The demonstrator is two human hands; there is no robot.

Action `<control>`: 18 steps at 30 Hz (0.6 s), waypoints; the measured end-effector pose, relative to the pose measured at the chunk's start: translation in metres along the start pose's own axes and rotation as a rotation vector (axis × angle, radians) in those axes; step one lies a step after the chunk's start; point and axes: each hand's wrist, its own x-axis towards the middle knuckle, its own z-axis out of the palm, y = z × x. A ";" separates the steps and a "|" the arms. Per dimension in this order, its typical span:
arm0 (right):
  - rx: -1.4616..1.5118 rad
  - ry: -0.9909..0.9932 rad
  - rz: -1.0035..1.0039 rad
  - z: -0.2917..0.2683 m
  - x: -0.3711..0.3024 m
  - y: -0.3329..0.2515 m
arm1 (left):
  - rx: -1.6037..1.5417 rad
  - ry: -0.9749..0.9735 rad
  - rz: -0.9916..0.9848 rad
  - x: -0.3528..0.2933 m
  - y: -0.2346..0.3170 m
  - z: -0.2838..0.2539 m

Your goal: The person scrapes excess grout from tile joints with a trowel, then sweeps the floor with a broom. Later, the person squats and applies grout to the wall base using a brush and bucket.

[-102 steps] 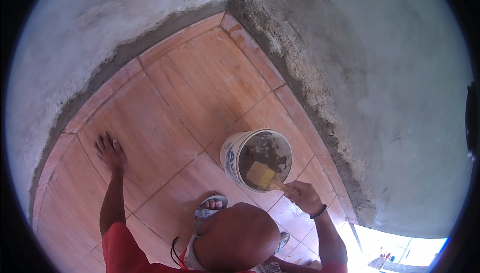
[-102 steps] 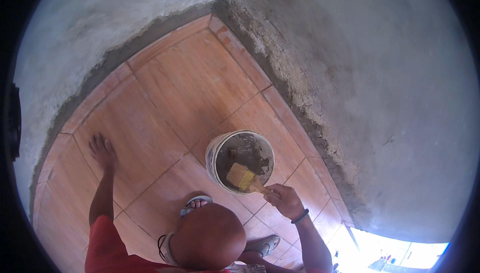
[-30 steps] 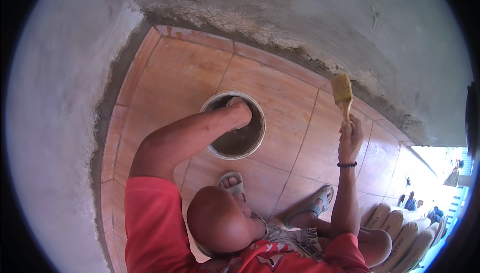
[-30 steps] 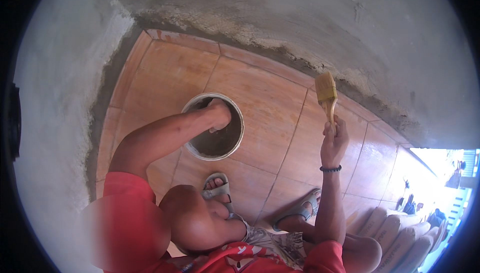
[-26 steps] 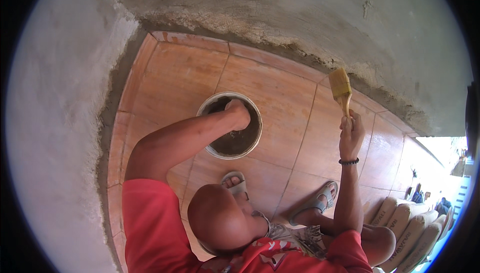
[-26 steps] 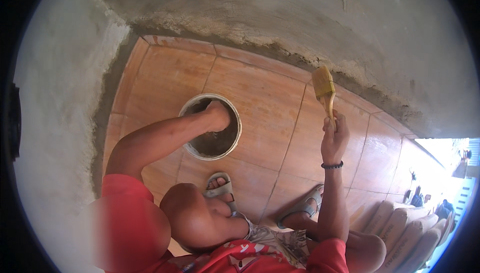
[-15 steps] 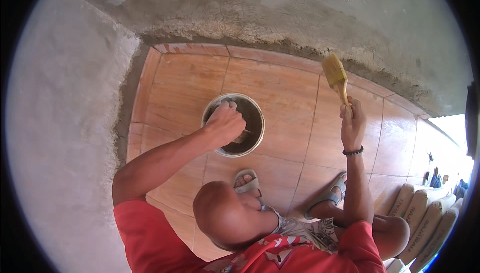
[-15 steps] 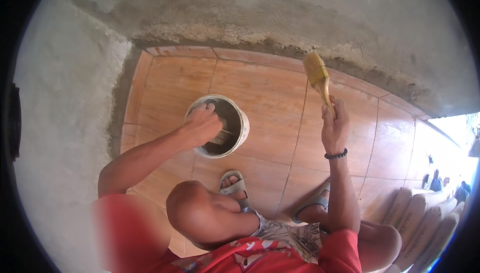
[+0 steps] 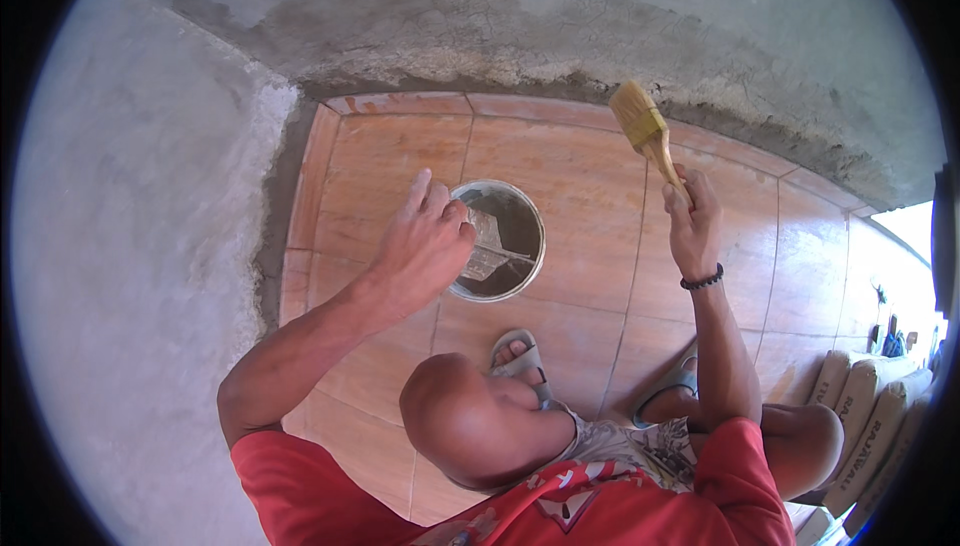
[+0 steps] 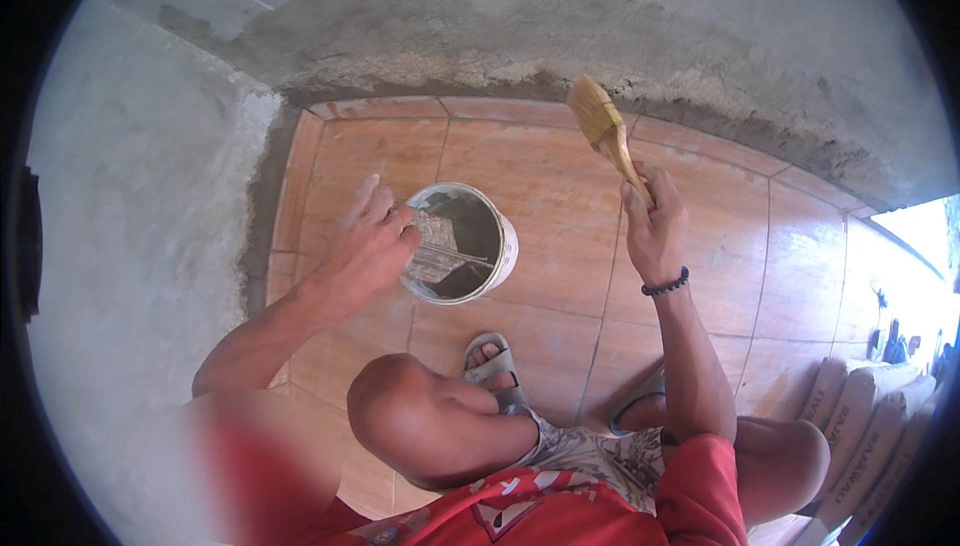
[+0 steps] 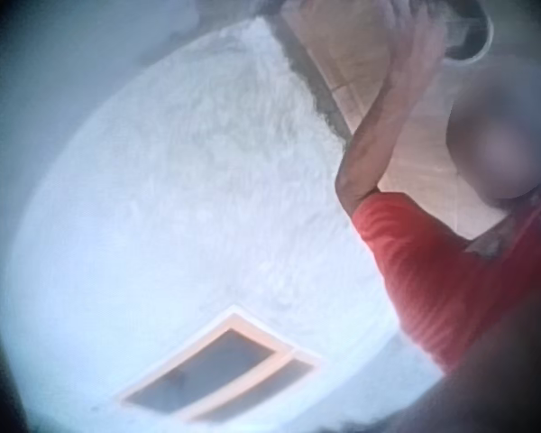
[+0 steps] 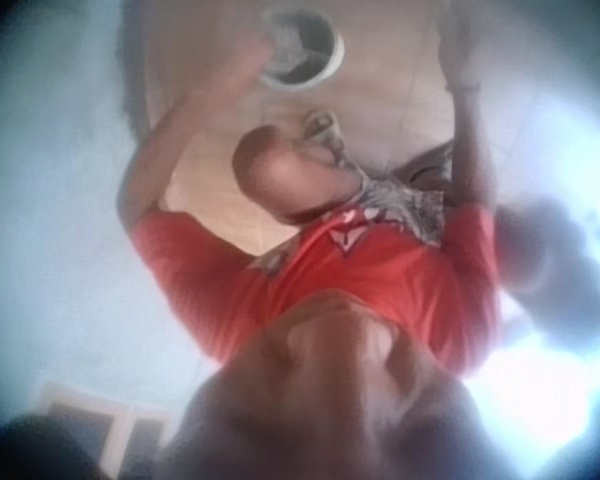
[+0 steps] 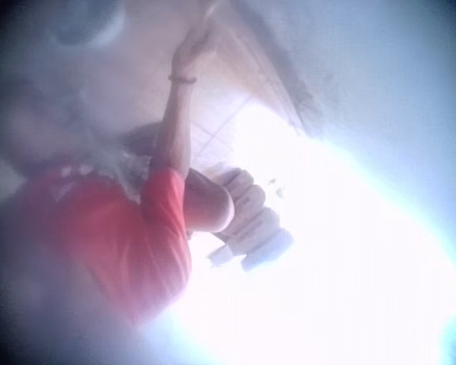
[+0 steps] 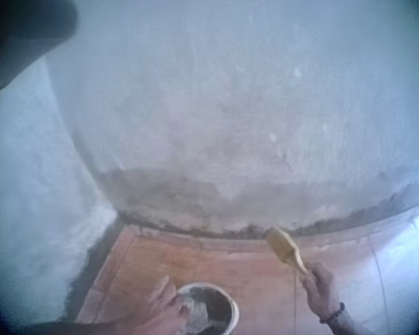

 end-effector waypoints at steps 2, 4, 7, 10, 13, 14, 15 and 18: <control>0.010 0.029 -0.006 0.002 -0.001 0.002 | 0.062 -0.026 0.010 0.003 0.002 -0.015; 0.022 0.010 -0.003 0.002 -0.004 0.000 | 0.101 -0.064 0.018 0.005 0.003 -0.022; 0.050 -0.017 -0.006 0.003 -0.004 -0.004 | 0.123 -0.172 0.038 0.013 0.002 -0.027; 0.039 -0.047 -0.001 0.004 -0.010 -0.005 | 0.137 -0.320 0.079 0.018 0.008 -0.019; 0.056 -0.043 -0.026 0.004 -0.003 -0.016 | 0.157 -0.392 0.091 0.026 0.015 -0.011; 0.065 -0.036 -0.031 0.004 -0.003 -0.020 | 0.153 -0.412 0.108 0.029 0.013 -0.007; 0.047 -0.052 -0.015 0.003 -0.006 -0.021 | 0.149 -0.432 0.124 0.031 0.012 -0.004; 0.025 -0.074 0.004 0.007 -0.011 -0.027 | 0.142 -0.383 0.098 0.017 0.024 0.008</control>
